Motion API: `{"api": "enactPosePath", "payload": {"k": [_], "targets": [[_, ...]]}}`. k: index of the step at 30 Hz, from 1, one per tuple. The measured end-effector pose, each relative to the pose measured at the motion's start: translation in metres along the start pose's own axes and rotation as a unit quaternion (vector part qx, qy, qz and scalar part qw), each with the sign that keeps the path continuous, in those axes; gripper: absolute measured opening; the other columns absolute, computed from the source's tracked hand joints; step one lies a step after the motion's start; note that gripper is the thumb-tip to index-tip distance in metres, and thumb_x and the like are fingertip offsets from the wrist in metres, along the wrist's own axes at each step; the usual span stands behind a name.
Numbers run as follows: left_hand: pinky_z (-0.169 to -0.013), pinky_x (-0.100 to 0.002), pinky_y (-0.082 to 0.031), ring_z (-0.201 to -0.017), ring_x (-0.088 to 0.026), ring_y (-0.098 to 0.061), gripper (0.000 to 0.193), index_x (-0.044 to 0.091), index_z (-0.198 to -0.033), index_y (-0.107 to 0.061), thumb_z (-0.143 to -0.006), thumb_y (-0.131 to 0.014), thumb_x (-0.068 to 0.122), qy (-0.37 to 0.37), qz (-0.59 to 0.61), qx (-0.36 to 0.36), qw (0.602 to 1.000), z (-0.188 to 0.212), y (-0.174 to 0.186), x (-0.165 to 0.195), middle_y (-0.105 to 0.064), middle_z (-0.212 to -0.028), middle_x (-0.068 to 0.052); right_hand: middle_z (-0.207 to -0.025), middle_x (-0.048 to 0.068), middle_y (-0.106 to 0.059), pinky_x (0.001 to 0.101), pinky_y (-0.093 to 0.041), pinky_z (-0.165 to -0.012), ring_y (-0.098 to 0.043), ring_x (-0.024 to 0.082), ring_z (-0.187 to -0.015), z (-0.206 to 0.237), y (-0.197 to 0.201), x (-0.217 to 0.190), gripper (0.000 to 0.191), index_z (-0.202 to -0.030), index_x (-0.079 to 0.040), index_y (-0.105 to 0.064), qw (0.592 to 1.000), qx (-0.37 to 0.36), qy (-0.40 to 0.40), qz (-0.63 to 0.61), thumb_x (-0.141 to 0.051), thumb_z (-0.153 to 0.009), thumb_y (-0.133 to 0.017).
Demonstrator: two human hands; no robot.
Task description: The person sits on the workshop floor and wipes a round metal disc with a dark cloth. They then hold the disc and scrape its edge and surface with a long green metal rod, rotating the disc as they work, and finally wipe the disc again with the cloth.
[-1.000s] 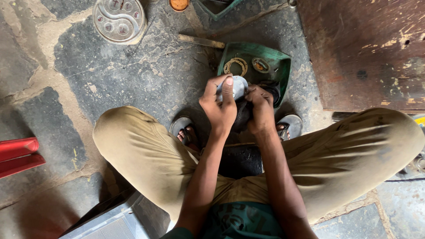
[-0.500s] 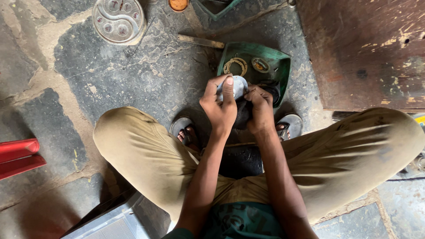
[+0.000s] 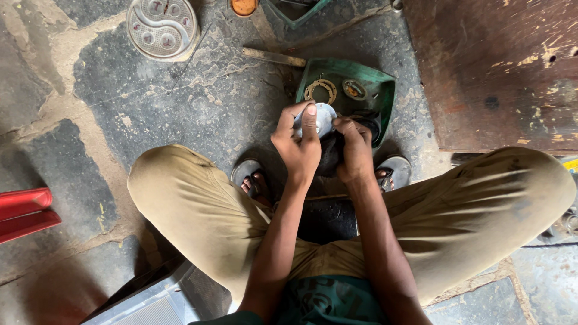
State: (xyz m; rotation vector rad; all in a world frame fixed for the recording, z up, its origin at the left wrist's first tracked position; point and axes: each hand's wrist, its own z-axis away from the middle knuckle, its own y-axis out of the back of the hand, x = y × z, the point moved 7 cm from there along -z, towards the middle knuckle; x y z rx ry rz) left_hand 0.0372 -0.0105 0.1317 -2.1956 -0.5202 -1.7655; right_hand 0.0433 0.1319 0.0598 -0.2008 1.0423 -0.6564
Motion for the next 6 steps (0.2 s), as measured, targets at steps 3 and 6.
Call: {"api": "enactPosePath", "payload": {"k": [3, 6], "targets": [[-0.073, -0.028, -0.058, -0.086, -0.015, -0.073, 0.022, 0.002, -0.111, -0.07, -0.106, -0.067, 0.023, -0.015, 0.011, 0.001, 1.0, -0.004, -0.001, 0.012, -0.077, -0.1, -0.011, -0.089, 0.008, -0.07, 0.0302, -0.052, -0.078, -0.064, 0.017, -0.082, 0.004, -0.012, -0.01, 0.012, -0.089, 0.001, -0.071, 0.999, -0.028, 0.028, 0.004, -0.007, -0.09, -0.062], [-0.066, -0.027, -0.056, -0.082, -0.014, -0.073, 0.022, 0.002, -0.109, -0.071, -0.104, -0.067, 0.024, 0.007, 0.002, 0.003, 1.0, -0.011, -0.001, 0.019, -0.077, -0.099, -0.011, -0.089, 0.008, -0.07, 0.0303, -0.052, -0.079, -0.064, 0.017, -0.082, 0.009, -0.022, -0.011, 0.013, -0.089, 0.002, -0.071, 0.999, -0.039, 0.031, -0.011, -0.007, -0.089, -0.062]]}}
